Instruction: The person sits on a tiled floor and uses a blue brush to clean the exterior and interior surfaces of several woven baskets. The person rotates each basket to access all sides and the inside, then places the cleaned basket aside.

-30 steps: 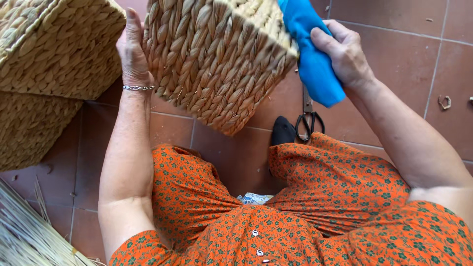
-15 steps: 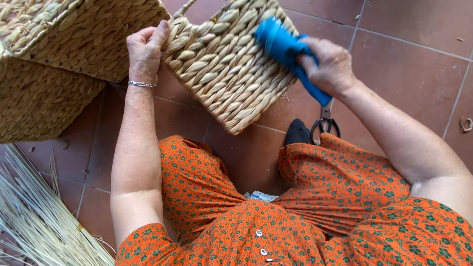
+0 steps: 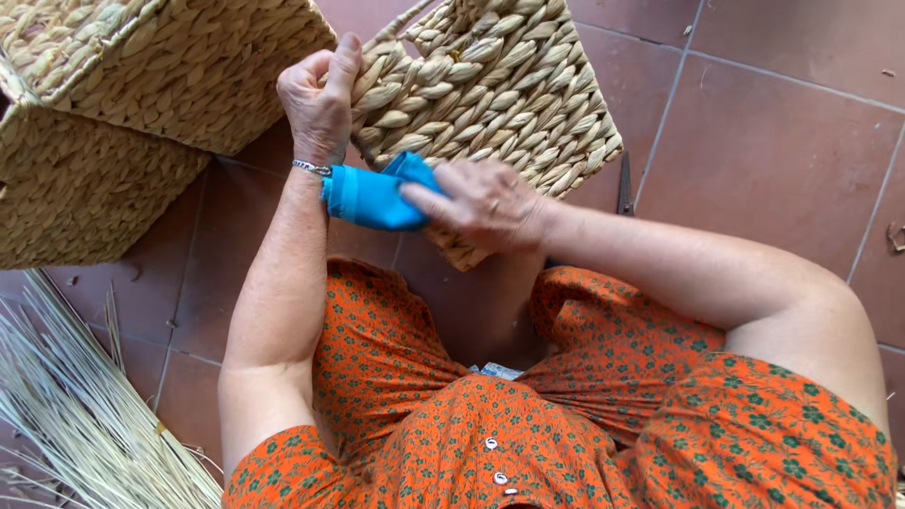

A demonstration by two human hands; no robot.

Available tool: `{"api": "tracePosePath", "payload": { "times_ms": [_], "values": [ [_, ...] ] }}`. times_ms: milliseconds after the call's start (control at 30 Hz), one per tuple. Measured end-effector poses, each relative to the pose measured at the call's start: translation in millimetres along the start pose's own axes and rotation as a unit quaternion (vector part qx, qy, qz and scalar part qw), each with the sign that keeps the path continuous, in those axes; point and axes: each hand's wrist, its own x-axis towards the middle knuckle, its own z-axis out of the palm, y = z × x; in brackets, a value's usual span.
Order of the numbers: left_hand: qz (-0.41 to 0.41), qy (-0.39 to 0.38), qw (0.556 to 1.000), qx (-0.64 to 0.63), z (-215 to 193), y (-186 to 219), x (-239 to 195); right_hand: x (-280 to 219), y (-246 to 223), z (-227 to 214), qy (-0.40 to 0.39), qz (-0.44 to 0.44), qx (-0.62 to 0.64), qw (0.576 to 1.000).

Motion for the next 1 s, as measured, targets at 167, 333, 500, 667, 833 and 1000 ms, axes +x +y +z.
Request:
{"api": "tracePosePath", "payload": {
  "times_ms": [167, 333, 500, 667, 833, 1000],
  "values": [
    [0.013, -0.017, 1.0, -0.002, -4.7, -3.7, -0.1, -40.4, 102.2, -18.4, 0.113, 0.157, -0.071, 0.978],
    [0.013, -0.008, 1.0, 0.006, -1.6, -8.7, 2.6, -65.2, 157.2, -31.2, 0.162, 0.436, 0.005, 0.885],
    [0.007, 0.023, 1.0, 0.0, 8.0, -7.0, -2.7, -17.1, 78.6, -13.1, 0.154, 0.247, 0.076, 0.954],
    [-0.035, 0.038, 0.998, 0.022, 12.7, 2.2, -2.0, 26.3, -10.1, -11.9, 0.057, 0.019, 0.038, 0.997],
    [-0.003, -0.007, 1.0, -0.022, 7.7, 4.2, -0.8, 8.1, 52.6, -28.8, 0.114, 0.066, -0.013, 0.991],
    [-0.01, -0.017, 0.999, -0.036, 6.9, 0.2, -2.7, -36.5, 143.6, -31.7, 0.169, 0.328, -0.057, 0.928]
  ]
}}
